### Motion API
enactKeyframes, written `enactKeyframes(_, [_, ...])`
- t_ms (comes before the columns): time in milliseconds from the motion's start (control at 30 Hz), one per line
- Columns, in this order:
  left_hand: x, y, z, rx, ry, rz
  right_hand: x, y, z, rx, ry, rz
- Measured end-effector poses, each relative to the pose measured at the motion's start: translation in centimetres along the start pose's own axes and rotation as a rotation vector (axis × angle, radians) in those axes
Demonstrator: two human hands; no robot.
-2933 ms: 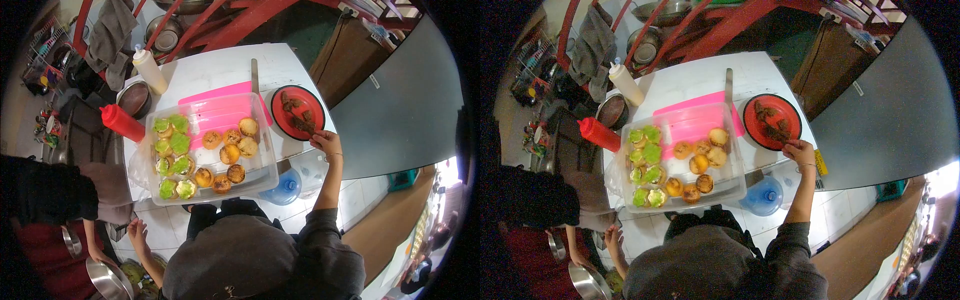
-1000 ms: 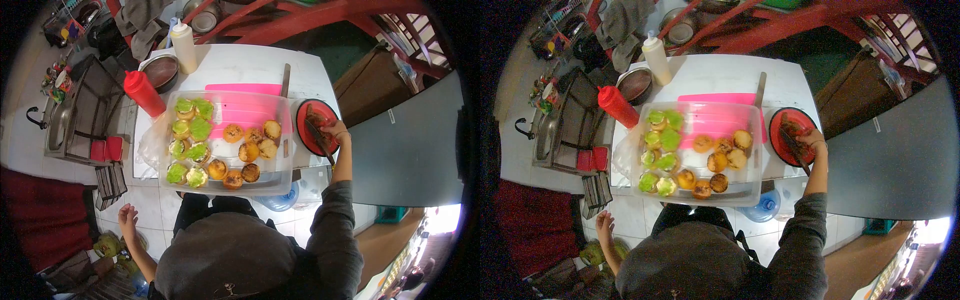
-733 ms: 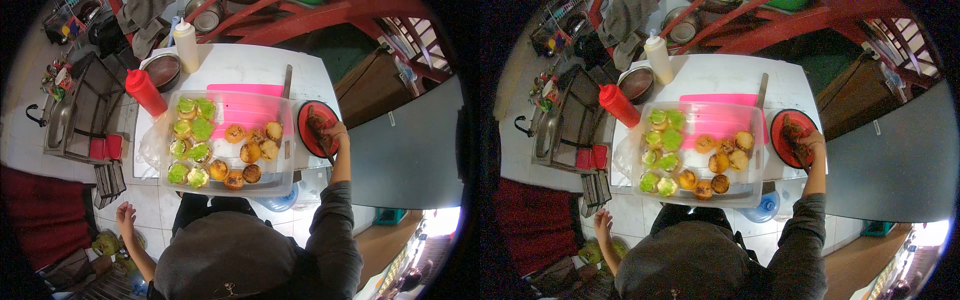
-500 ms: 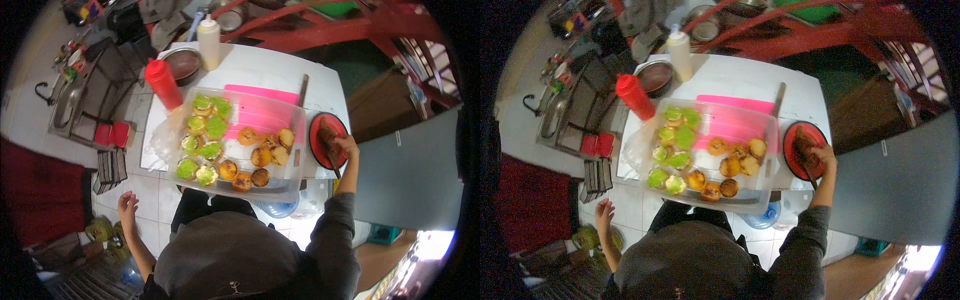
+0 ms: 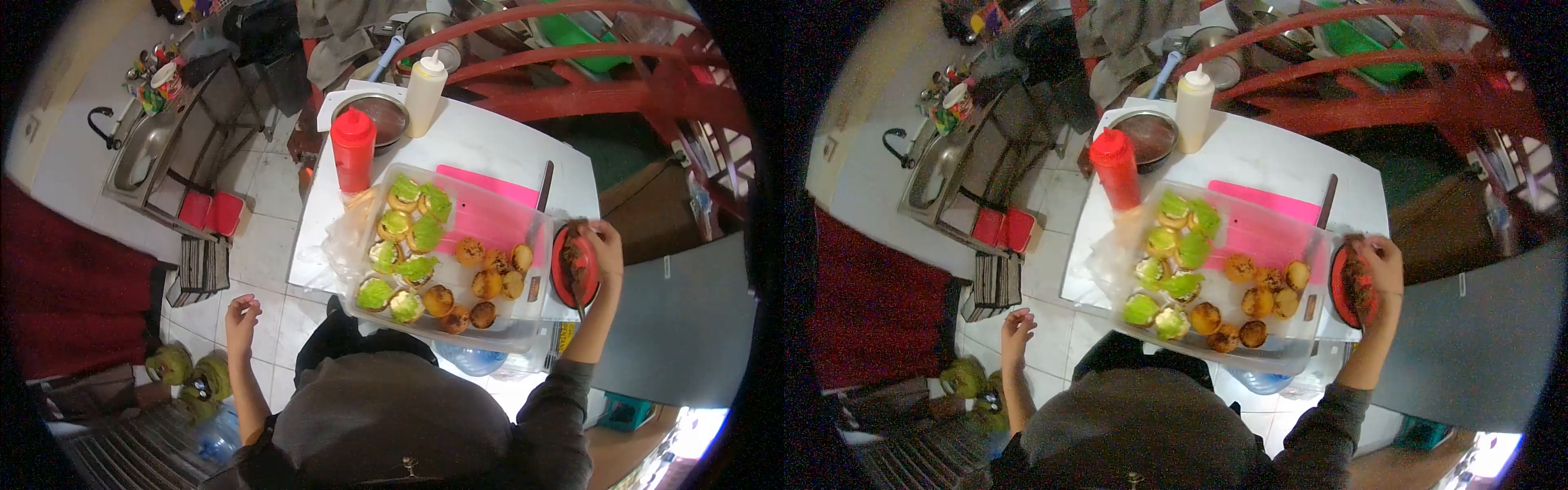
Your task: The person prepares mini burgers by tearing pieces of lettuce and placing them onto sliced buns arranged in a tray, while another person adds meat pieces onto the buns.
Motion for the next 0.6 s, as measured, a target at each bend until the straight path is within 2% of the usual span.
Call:
enactKeyframes(67, [2.0, 0.0, 0.8, -0.007, -0.029, -0.046, 0.4, -6.5, -3.3, 0.157, 0.072, -0.128])
enactKeyframes(133, [3.6, 0.0, 1.6, -0.054, -0.039, -0.091, 0.2, -12.9, -6.0, 0.067, 0.018, -0.268])
enactKeyframes(267, [6.0, 0.1, 2.4, -0.068, -0.061, -0.142, 2.0, -24.4, -6.4, -0.01, 0.176, -0.316])
enactKeyframes(300, [6.5, 0.3, 2.4, -0.079, -0.07, -0.157, 2.3, -26.2, -6.6, -0.032, 0.152, -0.307])
enactKeyframes(433, [7.6, 1.3, 2.3, -0.056, -0.062, -0.166, 3.1, -30.2, -6.3, -0.138, 0.104, -0.283])
enactKeyframes(600, [9.2, 2.7, 1.6, -0.023, -0.052, -0.195, 3.8, -30.6, -5.8, -0.159, 0.035, -0.297])
Point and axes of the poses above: each hand's wrist, its own x-axis towards the middle knuckle, its own y-axis out of the back of the hand, z = x × y, the point moved 8 cm from there along x, towards the middle knuckle, and after that the axes turned 4 degrees about -x, right-handed, at the moved point
